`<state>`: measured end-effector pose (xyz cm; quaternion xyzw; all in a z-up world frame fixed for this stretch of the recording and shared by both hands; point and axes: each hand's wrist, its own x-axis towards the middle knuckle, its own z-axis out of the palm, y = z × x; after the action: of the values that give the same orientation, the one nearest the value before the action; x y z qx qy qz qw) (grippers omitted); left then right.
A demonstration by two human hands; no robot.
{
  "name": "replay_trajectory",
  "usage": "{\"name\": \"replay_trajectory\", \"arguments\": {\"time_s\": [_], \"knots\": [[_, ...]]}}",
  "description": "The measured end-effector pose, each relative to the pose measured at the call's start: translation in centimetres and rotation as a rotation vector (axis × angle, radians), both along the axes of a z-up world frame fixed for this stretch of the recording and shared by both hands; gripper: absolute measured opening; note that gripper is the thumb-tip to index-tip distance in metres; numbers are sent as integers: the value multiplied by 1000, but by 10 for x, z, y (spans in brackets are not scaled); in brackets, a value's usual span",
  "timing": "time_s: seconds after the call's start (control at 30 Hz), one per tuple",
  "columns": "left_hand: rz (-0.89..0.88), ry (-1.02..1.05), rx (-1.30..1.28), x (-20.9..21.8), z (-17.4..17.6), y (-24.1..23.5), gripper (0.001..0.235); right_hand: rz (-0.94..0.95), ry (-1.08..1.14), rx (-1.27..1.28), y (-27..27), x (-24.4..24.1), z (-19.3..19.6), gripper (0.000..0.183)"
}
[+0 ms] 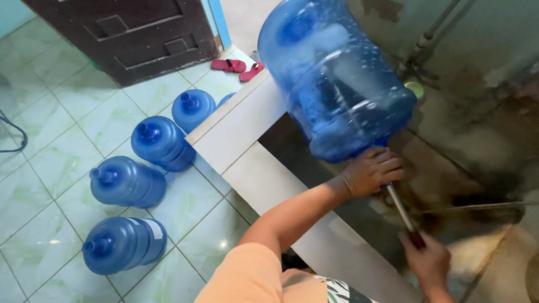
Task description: The recorder is washing a large blue plastic water dispenser bottle at a sink using a long-handled brush and soapy water.
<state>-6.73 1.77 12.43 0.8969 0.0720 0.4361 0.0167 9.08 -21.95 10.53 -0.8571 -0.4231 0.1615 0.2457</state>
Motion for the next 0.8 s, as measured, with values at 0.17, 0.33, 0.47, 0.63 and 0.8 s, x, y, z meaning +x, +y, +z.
{"name": "replay_trajectory", "arguments": {"time_s": [0.17,0.33,0.47,0.63,0.8], "knots": [[121,502,38,-6,65,-7,27,135,-186,185,42,-15,-3,36],[237,944,157,-19,101,21,36,10,-176,68,-40,64,-61,39],[102,698,112,-4,71,14,49,52,-299,-204,-14,58,-38,42],[39,567,58,-3,55,3,46,144,-247,18,53,7,-22,42],[42,555,56,-34,86,8,63,71,-132,-191,-12,36,-54,50]]}}
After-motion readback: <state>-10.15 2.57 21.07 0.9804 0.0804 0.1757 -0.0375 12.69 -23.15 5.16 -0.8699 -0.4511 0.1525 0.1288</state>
